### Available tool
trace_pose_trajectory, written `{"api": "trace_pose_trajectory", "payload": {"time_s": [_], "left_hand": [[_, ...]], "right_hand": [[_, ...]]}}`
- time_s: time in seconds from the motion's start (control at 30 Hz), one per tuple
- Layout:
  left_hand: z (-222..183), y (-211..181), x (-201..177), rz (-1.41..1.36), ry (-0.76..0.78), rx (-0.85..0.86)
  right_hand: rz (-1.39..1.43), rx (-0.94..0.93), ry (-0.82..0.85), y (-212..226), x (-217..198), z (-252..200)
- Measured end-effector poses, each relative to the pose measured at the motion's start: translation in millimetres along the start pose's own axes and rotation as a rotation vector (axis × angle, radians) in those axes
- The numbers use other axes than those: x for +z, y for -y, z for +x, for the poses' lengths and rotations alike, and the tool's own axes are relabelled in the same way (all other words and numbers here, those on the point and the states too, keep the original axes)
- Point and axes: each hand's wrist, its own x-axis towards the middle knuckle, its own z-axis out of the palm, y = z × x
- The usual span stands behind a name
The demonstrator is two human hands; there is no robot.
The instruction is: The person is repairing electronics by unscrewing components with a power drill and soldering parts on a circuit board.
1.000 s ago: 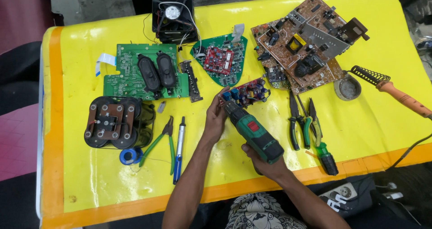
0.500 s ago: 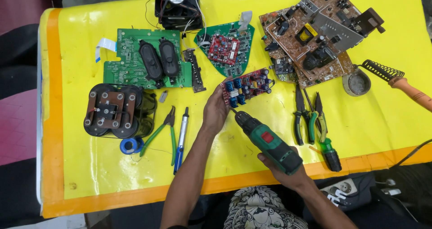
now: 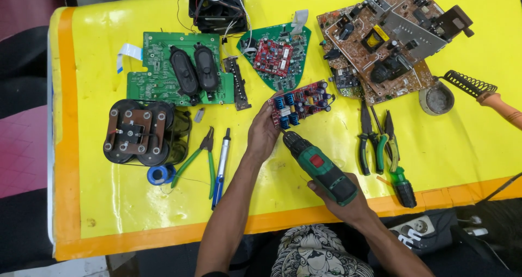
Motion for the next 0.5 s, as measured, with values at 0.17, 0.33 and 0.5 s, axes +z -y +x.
{"api": "trace_pose_trajectory", "payload": {"time_s": [0.17,0.33,0.5], "left_hand": [[-0.7,-1.0,2.3,0.016,0.008,0.005],[-1.7,-2.9,4.0,0.068,0.004,-0.003],[-3.5,-8.4,10.7,0.051,-0.028,-0.006]], "right_hand": [[-0.028,0.032,0.009,-1.3,0.4,-2.0],[0.042,0.056,0.003,-3.1,4.2,-0.2],[0.007,-0.021,-0.001,0.5,8.9,1.3]]}}
